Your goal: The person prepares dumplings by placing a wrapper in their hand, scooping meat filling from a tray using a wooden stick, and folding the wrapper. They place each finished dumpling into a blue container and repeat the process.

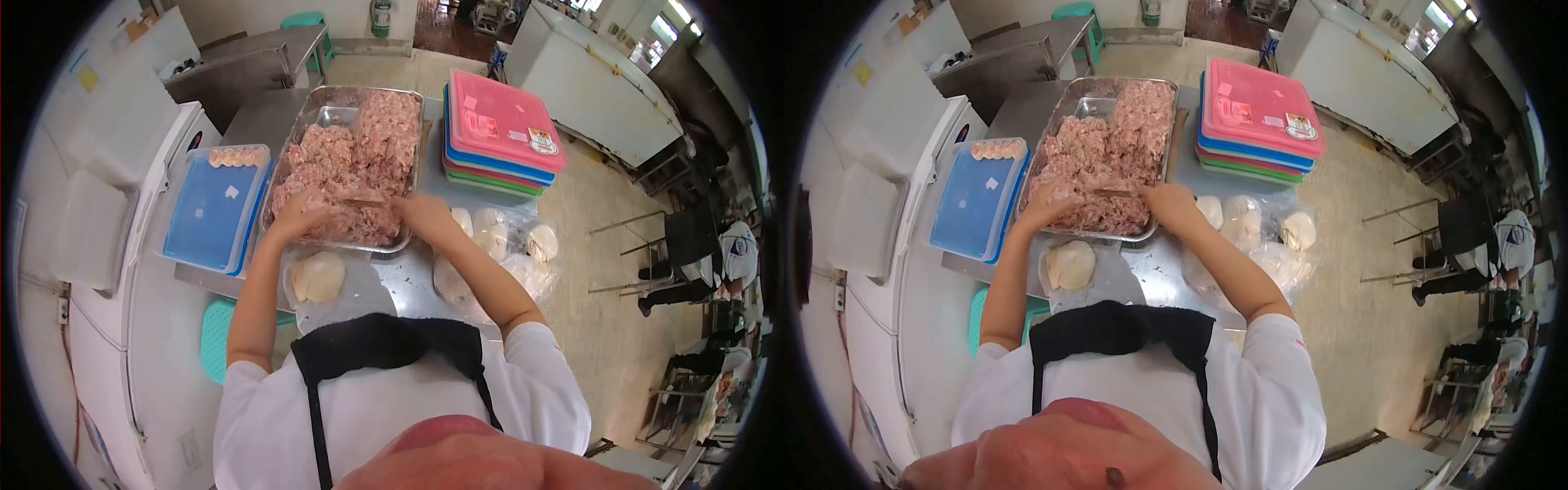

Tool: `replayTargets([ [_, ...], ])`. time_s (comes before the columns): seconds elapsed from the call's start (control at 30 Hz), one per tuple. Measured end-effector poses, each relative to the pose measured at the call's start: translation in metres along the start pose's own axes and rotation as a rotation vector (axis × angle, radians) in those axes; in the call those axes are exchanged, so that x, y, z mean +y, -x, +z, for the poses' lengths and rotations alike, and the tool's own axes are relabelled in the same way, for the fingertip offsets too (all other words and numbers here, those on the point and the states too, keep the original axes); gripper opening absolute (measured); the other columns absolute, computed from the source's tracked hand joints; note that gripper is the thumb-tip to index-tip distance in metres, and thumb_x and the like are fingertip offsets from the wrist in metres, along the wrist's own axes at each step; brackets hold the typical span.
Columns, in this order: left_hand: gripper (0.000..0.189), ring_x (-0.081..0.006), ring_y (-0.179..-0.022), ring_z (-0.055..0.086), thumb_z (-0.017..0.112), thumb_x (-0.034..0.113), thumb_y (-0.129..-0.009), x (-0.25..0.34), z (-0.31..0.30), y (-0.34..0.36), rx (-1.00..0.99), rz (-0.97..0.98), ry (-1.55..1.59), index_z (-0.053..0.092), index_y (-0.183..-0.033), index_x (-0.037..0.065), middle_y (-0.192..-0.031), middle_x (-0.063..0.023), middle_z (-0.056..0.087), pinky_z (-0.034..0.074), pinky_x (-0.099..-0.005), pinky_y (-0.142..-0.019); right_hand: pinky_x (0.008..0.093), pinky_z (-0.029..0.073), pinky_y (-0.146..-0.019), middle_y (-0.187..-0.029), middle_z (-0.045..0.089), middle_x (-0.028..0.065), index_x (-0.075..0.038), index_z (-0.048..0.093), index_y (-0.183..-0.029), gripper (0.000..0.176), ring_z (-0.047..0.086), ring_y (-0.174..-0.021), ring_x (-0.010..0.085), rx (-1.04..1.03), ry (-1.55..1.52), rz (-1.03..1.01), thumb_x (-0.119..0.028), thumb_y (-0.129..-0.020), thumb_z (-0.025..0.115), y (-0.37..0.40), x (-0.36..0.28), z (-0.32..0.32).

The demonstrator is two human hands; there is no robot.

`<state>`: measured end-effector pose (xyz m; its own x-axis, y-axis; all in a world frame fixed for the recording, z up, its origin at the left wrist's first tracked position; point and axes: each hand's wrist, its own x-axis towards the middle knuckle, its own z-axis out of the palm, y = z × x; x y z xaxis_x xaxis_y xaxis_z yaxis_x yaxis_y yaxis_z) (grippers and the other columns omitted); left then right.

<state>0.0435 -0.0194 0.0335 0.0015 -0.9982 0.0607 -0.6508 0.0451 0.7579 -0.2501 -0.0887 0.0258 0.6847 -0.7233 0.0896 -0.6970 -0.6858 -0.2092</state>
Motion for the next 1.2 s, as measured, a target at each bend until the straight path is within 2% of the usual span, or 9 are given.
replayTargets([
  [0.2,0.061,-0.0307,-0.111,0.058,0.074,0.031,-0.076,0.032,-0.025,0.015,0.148,0.381,0.047,0.054,-0.123,-0.002,-0.116,-0.0185,0.062,0.044,-0.0370,-0.094,0.0427,0.050,-0.071,-0.095,0.067,0.0154,-0.012,0.064,-0.112,0.028,0.064,-0.084,0.0356,0.115,-0.351,0.056,-0.029,-0.090,0.056,0.024,0.000,-0.053],
  [0.4,0.050,-0.0310,-0.103,0.061,0.071,0.022,-0.071,0.065,-0.041,0.005,-0.342,0.293,-0.119,0.060,-0.116,0.002,-0.106,-0.0186,0.064,0.045,-0.0371,-0.090,0.0411,0.050,-0.072,-0.100,0.066,0.0165,-0.011,0.063,-0.114,0.032,0.062,-0.087,0.0373,-0.022,-0.754,-0.083,-0.031,-0.089,0.061,0.035,-0.054,-0.040],
  [0.5,0.036,-0.0224,-0.091,0.060,0.070,0.018,-0.071,0.034,-0.023,0.003,-0.115,0.373,-0.069,0.061,-0.101,0.002,-0.095,-0.0115,0.064,0.046,-0.0340,-0.083,0.0421,0.050,-0.071,-0.098,0.066,0.0157,-0.012,0.062,-0.115,0.031,0.062,-0.085,0.0376,0.113,-0.482,-0.135,-0.030,-0.090,0.060,0.031,-0.038,-0.046],
  [0.6,0.041,-0.0313,-0.099,0.060,0.069,0.020,-0.070,0.042,-0.034,0.000,-0.237,0.157,0.101,0.064,-0.107,0.004,-0.104,-0.0167,0.064,0.046,-0.0371,-0.087,0.0440,0.050,-0.071,-0.094,0.065,0.0161,-0.015,0.062,-0.116,0.030,0.062,-0.085,0.0369,0.292,-0.194,0.004,-0.031,-0.092,0.056,0.044,-0.086,-0.069],
  [0.73,0.049,-0.0242,-0.099,0.059,0.072,0.027,-0.074,0.013,-0.034,-0.005,-0.191,0.279,-0.085,0.057,-0.114,0.004,-0.111,-0.0137,0.061,0.045,-0.0341,-0.088,0.0457,0.050,-0.071,-0.093,0.065,0.0168,-0.018,0.063,-0.112,0.028,0.062,-0.086,0.0363,0.232,-0.308,0.090,-0.035,-0.092,0.052,0.026,-0.064,0.002],
  [0.83,0.062,-0.0253,-0.105,0.058,0.074,0.029,-0.074,-0.003,-0.055,0.001,-0.148,0.241,-0.004,0.050,-0.126,0.006,-0.124,-0.0166,0.056,0.044,-0.0340,-0.092,0.0451,0.050,-0.071,-0.093,0.066,0.0163,-0.016,0.064,-0.109,0.027,0.063,-0.086,0.0368,-0.017,-0.080,0.297,-0.034,-0.092,0.053,0.037,-0.048,-0.004],
  [0.9,0.069,-0.0268,-0.108,0.058,0.075,0.028,-0.073,0.002,-0.084,0.009,-0.197,0.192,0.077,0.046,-0.132,0.007,-0.132,-0.0184,0.051,0.044,-0.0341,-0.093,0.0431,0.050,-0.072,-0.093,0.067,0.0162,-0.015,0.064,-0.111,0.027,0.063,-0.086,0.0364,0.090,-0.187,0.327,-0.031,-0.092,0.053,0.040,-0.052,-0.019],
  [1.07,0.056,-0.0232,-0.095,0.061,0.076,0.021,-0.072,-0.002,-0.127,0.021,-0.104,0.415,0.044,0.054,-0.120,0.005,-0.107,-0.0141,0.063,0.047,-0.0318,-0.086,0.0347,0.048,-0.082,-0.104,0.066,0.0195,0.000,0.060,-0.118,0.031,0.064,-0.094,0.0308,0.136,-0.694,0.231,-0.019,-0.093,0.055,0.016,-0.152,-0.070],
  [1.2,0.044,-0.0160,-0.080,0.058,0.080,0.020,-0.070,-0.015,-0.161,0.027,-0.256,0.347,0.079,0.058,-0.104,0.003,-0.082,-0.0059,0.063,0.049,-0.0295,-0.078,0.0359,0.049,-0.074,-0.094,0.066,0.0178,-0.006,0.063,-0.115,0.029,0.064,-0.082,0.0327,0.295,-0.537,-0.037,-0.022,-0.092,0.058,-0.019,-0.211,-0.035],
])
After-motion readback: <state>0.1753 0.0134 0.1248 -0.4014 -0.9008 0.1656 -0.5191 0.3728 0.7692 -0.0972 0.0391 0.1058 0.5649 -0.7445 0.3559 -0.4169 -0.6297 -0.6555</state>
